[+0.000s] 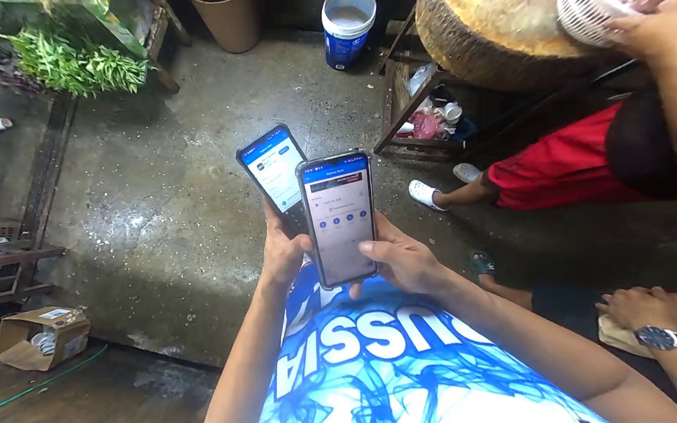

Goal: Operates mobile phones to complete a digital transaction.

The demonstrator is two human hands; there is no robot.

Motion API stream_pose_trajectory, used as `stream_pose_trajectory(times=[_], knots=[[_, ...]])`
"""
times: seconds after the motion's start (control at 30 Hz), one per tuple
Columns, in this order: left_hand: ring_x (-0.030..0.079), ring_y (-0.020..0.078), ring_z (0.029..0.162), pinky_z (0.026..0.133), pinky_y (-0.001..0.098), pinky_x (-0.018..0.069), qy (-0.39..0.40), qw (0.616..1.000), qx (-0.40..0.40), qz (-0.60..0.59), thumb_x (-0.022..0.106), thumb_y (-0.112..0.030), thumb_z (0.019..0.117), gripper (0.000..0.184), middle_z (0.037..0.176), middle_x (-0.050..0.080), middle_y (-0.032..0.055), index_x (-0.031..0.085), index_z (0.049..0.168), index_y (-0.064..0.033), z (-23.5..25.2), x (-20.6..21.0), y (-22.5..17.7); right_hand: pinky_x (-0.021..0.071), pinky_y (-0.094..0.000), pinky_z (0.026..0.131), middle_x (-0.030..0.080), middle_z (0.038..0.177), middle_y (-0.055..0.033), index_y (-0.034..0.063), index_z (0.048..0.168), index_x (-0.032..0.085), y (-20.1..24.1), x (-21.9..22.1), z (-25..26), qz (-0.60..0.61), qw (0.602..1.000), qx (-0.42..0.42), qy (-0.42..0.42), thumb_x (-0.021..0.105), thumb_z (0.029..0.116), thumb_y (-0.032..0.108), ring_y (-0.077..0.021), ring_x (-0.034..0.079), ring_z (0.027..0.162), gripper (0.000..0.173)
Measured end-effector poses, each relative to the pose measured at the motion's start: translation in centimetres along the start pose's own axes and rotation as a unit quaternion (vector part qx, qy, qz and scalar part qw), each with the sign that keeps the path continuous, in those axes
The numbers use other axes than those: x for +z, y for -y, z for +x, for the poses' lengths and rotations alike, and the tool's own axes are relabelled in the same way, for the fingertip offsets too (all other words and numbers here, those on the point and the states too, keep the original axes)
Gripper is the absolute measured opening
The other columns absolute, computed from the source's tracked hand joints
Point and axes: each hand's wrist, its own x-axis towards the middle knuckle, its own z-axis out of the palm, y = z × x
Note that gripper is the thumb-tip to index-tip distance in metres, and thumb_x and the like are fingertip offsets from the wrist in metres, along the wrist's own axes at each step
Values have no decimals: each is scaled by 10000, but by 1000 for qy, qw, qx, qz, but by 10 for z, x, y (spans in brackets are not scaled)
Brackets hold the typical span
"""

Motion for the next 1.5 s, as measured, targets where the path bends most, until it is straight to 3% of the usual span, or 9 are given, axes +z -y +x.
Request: stream_pose_trajectory(times=[0.27,0.43,0.6,0.7,0.83,0.93,1.1,1.3,1.5], knots=[[656,111,1168,973,348,585,-6,1000,-6,1,910,-437,718,1094,1352,616,-61,189,1536,-342,-1,-2,2,652,-405,763,653,1287,-77,259,1458,393,-1,-6,2,27,999,-4,32,507,1038,144,-245,704,1092,451],[662,105,1157,968,334,587,-6,1000,0,-1,914,-449,706,1088,1341,625,-60,206,1524,-336,2,-2,0,623,-507,874,613,1348,-93,289,1500,315,-1,-7,4,66,996,11,59,572,1004,155,-306,657,1189,575],[659,114,1166,977,339,582,-7,1000,-5,-2,914,-444,709,1092,1352,620,-54,199,1530,-346,6,-2,-1,601,-534,917,587,1389,-97,303,1516,304,0,-10,6,75,994,5,76,588,985,136,-323,627,1234,625],[650,105,1176,990,334,574,-7,1000,-6,2,916,-447,702,1103,1360,612,-64,192,1526,-334,9,0,-1,594,-529,935,582,1399,-81,317,1522,308,0,-11,7,72,994,-7,85,606,983,158,-313,617,1248,637],[645,115,1184,992,345,572,-7,1000,-10,3,914,-459,701,1108,1359,609,-56,191,1531,-329,13,2,0,483,-428,1091,586,1391,-16,278,1518,320,0,-13,8,66,994,-36,77,616,972,169,-189,573,1283,631],[667,123,1158,975,349,585,-14,1000,-10,6,908,-482,697,1137,1344,631,-43,171,1549,-336,14,3,3,481,-447,1093,599,1380,-47,260,1516,343,1,-14,7,101,993,-36,54,608,963,156,-210,587,1274,623],[640,192,1204,950,427,595,-52,998,3,41,799,-636,758,1275,1405,557,71,-51,1570,-142,13,4,3,493,-485,1073,606,1377,-74,213,1506,327,8,-18,8,119,989,-83,24,626,945,175,-245,595,1267,637],[680,314,1171,792,514,638,-34,999,-23,22,701,-707,787,958,1381,636,57,211,1551,-401,9,0,-19,515,-474,1046,606,1367,-74,185,1503,270,42,-39,3,78,983,-162,-36,639,919,141,-237,614,1241,692],[642,329,1244,819,512,632,11,1000,-8,15,647,-709,835,815,1436,609,63,316,1535,-453,-2,-4,-39,518,-468,1047,611,1359,-75,169,1514,263,65,-57,-14,61,970,-224,-70,652,897,126,-232,618,1236,731]])
